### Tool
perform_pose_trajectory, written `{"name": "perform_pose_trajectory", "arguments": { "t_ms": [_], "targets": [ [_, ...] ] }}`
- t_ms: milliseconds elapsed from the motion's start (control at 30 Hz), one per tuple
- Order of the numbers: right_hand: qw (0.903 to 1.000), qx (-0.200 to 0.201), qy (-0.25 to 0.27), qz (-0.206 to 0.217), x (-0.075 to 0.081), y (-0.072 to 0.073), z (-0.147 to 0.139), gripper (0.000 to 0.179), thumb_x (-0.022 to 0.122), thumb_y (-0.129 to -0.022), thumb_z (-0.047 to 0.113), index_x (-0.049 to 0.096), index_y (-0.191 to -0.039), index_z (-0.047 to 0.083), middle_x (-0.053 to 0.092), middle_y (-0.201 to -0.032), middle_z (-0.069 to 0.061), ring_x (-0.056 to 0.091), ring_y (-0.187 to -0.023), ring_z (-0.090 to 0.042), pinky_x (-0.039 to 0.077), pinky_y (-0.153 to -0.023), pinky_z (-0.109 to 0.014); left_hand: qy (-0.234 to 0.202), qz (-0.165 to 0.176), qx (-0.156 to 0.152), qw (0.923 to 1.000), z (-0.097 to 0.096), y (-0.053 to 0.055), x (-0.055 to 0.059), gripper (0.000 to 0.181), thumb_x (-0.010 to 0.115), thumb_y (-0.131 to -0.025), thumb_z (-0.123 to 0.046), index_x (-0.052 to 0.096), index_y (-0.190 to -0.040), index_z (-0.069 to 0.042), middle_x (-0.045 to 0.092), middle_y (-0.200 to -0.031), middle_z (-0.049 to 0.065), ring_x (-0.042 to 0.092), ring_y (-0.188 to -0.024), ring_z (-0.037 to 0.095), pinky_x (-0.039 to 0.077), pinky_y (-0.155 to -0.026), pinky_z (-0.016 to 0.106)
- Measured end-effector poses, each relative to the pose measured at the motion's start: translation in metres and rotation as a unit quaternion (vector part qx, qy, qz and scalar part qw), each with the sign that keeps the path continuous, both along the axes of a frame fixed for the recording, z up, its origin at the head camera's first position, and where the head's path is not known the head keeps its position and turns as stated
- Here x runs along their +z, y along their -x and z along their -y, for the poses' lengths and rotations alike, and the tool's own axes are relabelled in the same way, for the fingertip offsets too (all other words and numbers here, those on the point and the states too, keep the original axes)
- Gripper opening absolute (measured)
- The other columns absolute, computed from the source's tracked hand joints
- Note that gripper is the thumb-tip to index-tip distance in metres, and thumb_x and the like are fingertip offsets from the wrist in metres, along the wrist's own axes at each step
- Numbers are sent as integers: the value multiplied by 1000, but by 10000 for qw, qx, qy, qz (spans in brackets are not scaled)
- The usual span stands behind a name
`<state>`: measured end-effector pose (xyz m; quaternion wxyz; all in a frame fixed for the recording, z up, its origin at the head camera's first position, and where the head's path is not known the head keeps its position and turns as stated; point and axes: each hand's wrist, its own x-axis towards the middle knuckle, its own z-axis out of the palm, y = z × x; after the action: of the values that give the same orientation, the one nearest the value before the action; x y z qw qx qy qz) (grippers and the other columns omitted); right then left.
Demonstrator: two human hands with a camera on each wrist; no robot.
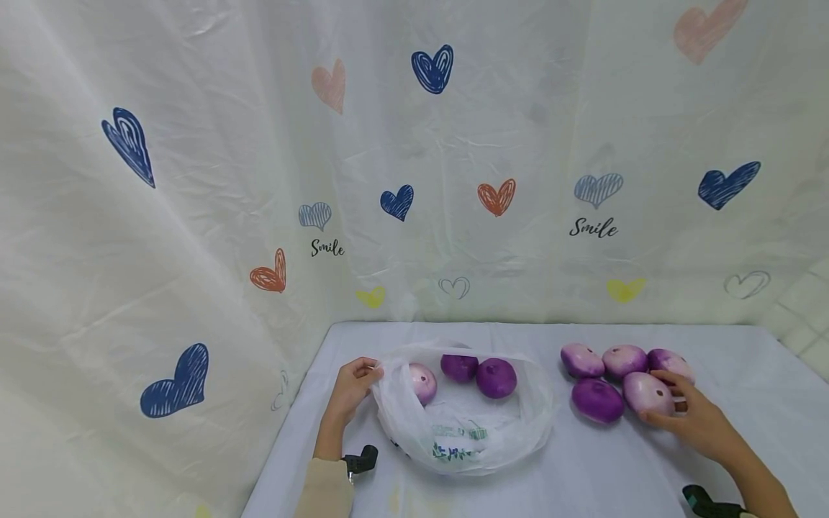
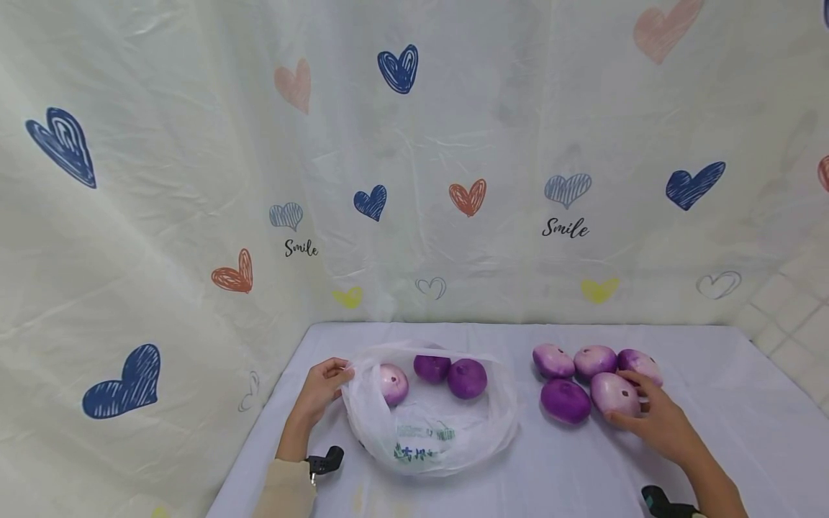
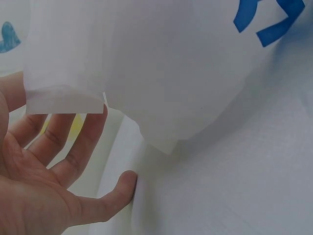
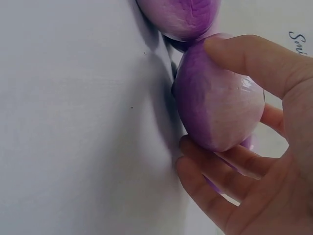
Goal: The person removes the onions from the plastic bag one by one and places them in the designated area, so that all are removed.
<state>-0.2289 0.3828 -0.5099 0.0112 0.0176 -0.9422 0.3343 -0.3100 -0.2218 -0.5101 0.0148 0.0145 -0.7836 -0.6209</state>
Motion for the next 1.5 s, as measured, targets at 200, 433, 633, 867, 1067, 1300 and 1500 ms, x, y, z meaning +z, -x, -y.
{"name": "perform_pose_trajectory", "arguments": {
  "t_ms": [200, 433, 633, 867, 1067, 1300, 1500],
  "targets": [
    [10000, 59, 24, 5, -3, 0, 0, 88, 75, -93, 39, 27, -152, -5, 44, -137, -43, 60, -108, -47, 48, -71, -37, 21, 1, -10, 10000, 0, 0, 0, 23, 74, -94, -20, 70, -110, -4, 66, -91, 7, 56, -78, 17, 49, -70, 34],
    [9999, 124, 57, -3, -5, 0, -3, 84, 73, -95, 35, 25, -152, -5, 45, -137, -42, 61, -101, -20, 48, -72, -34, 14, -25, -15, 10000, 0, 1, 0, 22, 75, -94, -20, 70, -109, -4, 66, -89, 7, 55, -76, 17, 48, -68, 33],
    [9996, 219, 133, -105, -6, -1, -5, 82, 73, -95, 31, 27, -150, -7, 46, -136, -41, 54, -97, -1, 47, -70, -26, 13, -24, -10, 10000, 0, 2, -1, 23, 74, -94, -21, 70, -109, -4, 66, -90, 7, 56, -77, 17, 49, -69, 34],
    [9988, 292, 222, -330, -10, -4, -7, 77, 75, -93, 24, 29, -146, -9, 48, -132, -39, 45, -90, 15, 46, -69, -22, -20, -44, -57, 10000, 1, 4, -3, 23, 75, -94, -21, 70, -109, -4, 66, -90, 7, 57, -78, 17, 50, -71, 35],
    [9986, 301, 270, -336, -10, -5, -7, 77, 74, -94, 24, 29, -146, -8, 52, -128, -39, 47, -91, 12, 46, -69, -21, -21, -58, -41, 10000, 0, 3, -4, 23, 74, -95, -21, 70, -110, -4, 66, -91, 7, 55, -76, 16, 49, -68, 34],
    [9989, 376, 246, -139, -6, -5, -7, 79, 72, -95, 26, 26, -148, -10, 45, -135, -42, 48, -91, 11, 47, -70, -23, 33, -94, -10, 9999, 0, 2, -4, 23, 72, -96, -20, 70, -112, -4, 67, -92, 6, 54, -76, 16, 48, -67, 34],
    [9992, 372, 156, 12, 0, -4, -6, 80, 72, -96, 26, 26, -148, -14, 43, -137, -47, 66, -98, -29, 49, -69, -24, -5, -48, -6, 10000, 1, 2, -3, 23, 74, -95, -21, 70, -111, -5, 66, -91, 7, 55, -76, 16, 48, -69, 35]
  ]
}}
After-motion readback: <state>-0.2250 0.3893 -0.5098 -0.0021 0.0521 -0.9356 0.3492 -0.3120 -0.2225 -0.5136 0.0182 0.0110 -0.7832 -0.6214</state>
